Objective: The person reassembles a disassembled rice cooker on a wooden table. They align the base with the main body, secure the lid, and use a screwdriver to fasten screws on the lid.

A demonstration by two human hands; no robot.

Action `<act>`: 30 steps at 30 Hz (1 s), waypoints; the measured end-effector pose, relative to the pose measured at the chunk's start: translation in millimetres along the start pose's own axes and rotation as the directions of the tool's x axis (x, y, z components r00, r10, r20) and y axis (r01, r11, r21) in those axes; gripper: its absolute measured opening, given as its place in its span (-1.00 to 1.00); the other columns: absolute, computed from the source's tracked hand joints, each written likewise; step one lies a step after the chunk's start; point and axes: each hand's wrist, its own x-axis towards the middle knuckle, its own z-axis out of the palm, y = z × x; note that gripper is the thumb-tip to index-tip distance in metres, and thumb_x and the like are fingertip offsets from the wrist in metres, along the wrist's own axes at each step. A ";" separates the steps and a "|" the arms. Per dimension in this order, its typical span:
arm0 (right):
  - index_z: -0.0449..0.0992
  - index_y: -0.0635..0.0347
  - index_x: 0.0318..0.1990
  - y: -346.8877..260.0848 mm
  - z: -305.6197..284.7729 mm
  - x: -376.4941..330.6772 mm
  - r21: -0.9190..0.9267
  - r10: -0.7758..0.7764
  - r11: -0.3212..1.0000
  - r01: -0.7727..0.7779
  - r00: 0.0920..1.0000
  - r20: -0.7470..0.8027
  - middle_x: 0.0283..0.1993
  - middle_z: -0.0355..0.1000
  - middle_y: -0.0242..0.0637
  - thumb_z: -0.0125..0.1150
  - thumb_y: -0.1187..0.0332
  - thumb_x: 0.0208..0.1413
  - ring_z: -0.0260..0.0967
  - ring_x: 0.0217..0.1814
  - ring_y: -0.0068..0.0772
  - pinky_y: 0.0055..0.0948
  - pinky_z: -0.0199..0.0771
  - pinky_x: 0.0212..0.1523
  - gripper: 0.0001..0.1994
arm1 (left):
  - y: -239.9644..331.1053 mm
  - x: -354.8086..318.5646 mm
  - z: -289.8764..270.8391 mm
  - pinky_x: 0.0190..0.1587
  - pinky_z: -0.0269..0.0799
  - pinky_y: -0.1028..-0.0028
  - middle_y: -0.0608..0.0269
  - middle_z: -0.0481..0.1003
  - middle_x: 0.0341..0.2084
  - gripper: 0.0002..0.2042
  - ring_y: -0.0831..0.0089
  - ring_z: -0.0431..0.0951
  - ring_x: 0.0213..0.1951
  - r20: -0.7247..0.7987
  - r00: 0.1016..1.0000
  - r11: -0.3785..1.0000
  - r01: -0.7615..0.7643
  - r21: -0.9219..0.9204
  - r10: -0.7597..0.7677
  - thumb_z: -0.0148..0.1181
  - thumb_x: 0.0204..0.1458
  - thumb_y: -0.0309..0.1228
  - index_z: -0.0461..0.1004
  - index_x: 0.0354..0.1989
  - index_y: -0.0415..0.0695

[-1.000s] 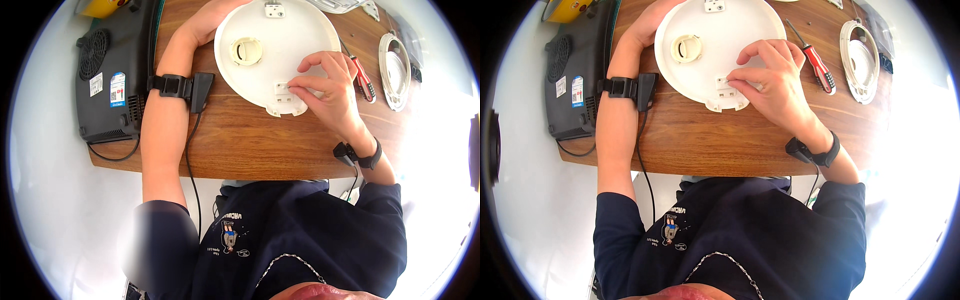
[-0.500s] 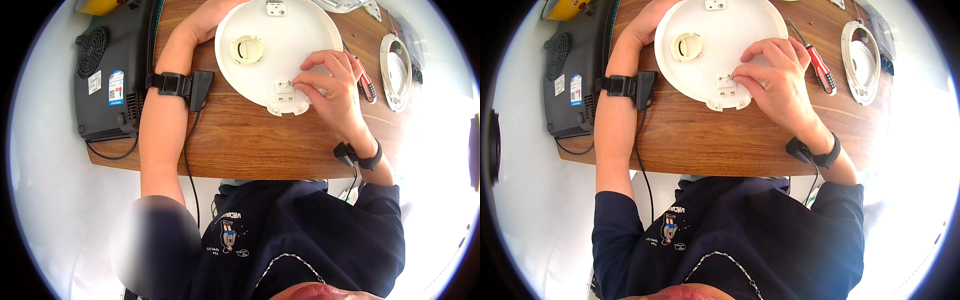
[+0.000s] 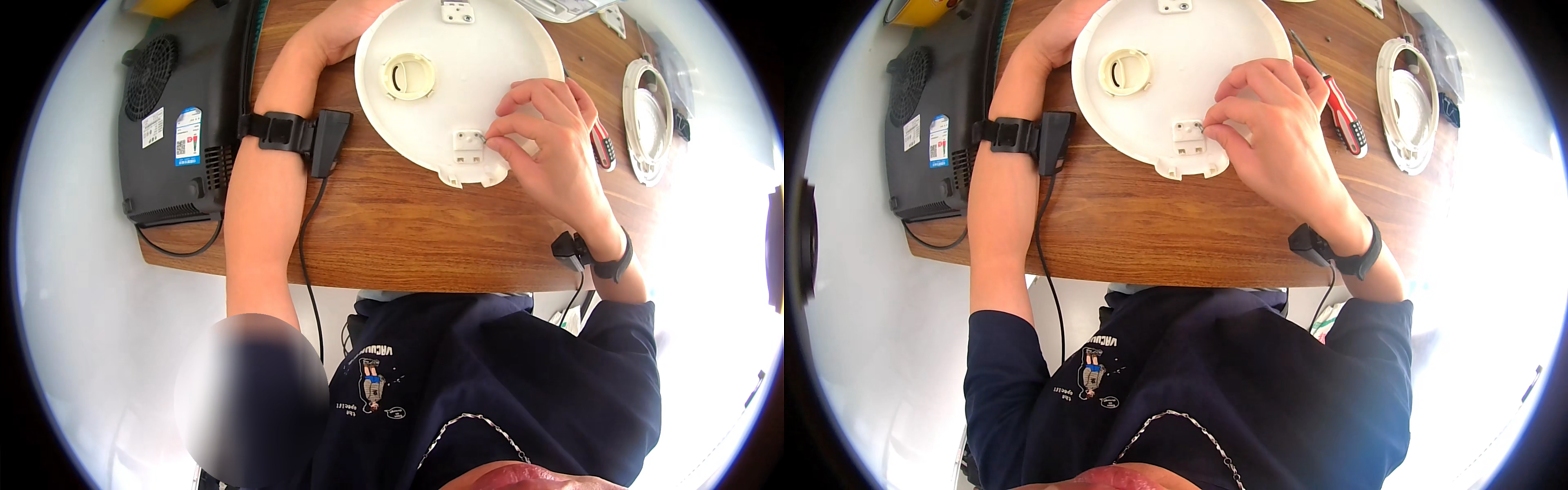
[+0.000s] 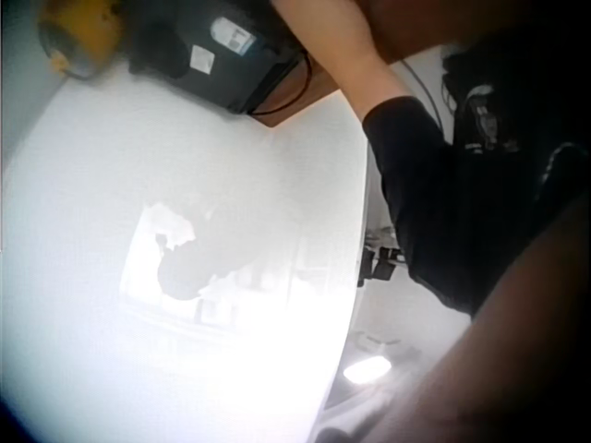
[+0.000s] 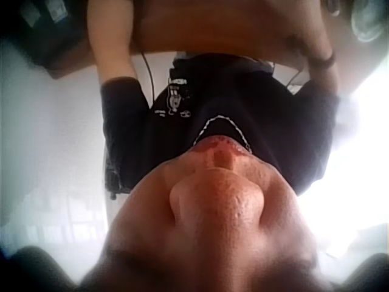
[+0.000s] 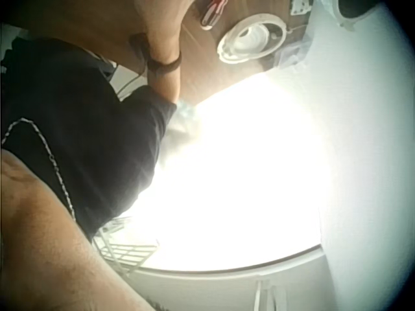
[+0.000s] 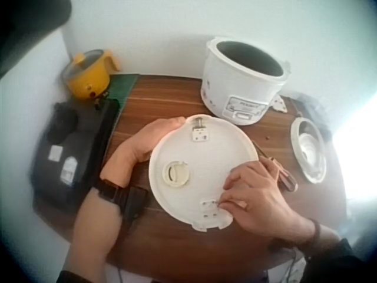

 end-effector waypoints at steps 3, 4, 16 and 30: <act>0.69 0.05 -0.42 -1.0 0.7 1.7 -0.004 0.001 1.000 -0.001 1.000 0.014 -0.14 0.45 -0.46 0.45 0.45 -0.04 0.33 0.16 -0.27 0.08 0.04 0.35 -0.95 | 0.8 -1.5 3.8 -0.02 0.54 0.40 0.18 0.63 -0.07 -0.53 0.46 0.62 -0.12 0.003 1.000 1.000 -0.014 -0.023 0.015 0.02 0.39 -0.06 0.55 0.13 -0.26; 0.69 0.05 -0.42 -1.2 0.7 2.2 -0.006 0.001 1.000 -0.001 1.000 0.020 -0.14 0.45 -0.45 0.45 0.45 -0.04 0.33 0.16 -0.27 0.08 0.05 0.35 -0.95 | 0.6 -1.8 2.9 -0.01 0.54 0.40 0.18 0.63 -0.07 -0.53 0.46 0.62 -0.11 0.009 1.000 1.000 -0.011 -0.017 0.011 0.02 0.39 -0.06 0.54 0.13 -0.26; 0.64 0.08 -0.42 -7.6 -8.7 17.9 -0.069 -0.047 0.996 0.055 0.994 0.102 -0.22 0.46 -0.41 0.38 0.45 0.00 0.34 0.14 -0.22 0.08 0.03 0.35 -0.97 | 1.2 -2.5 3.6 0.03 0.53 0.40 0.14 0.63 -0.03 -0.52 0.44 0.61 -0.08 0.042 0.999 0.999 -0.033 0.002 0.033 0.00 0.40 -0.07 0.53 0.16 -0.27; 0.65 0.03 -0.29 -6.4 0.8 19.5 -0.096 -0.124 0.987 0.128 0.991 0.047 -0.23 0.46 -0.45 0.46 0.37 0.00 0.40 0.06 -0.30 0.04 0.11 0.30 -0.88 | -1.8 0.7 0.3 0.00 0.52 0.41 0.14 0.64 -0.06 -0.53 0.44 0.61 -0.09 0.039 0.999 0.999 -0.028 0.033 0.026 0.00 0.40 -0.09 0.55 0.15 -0.29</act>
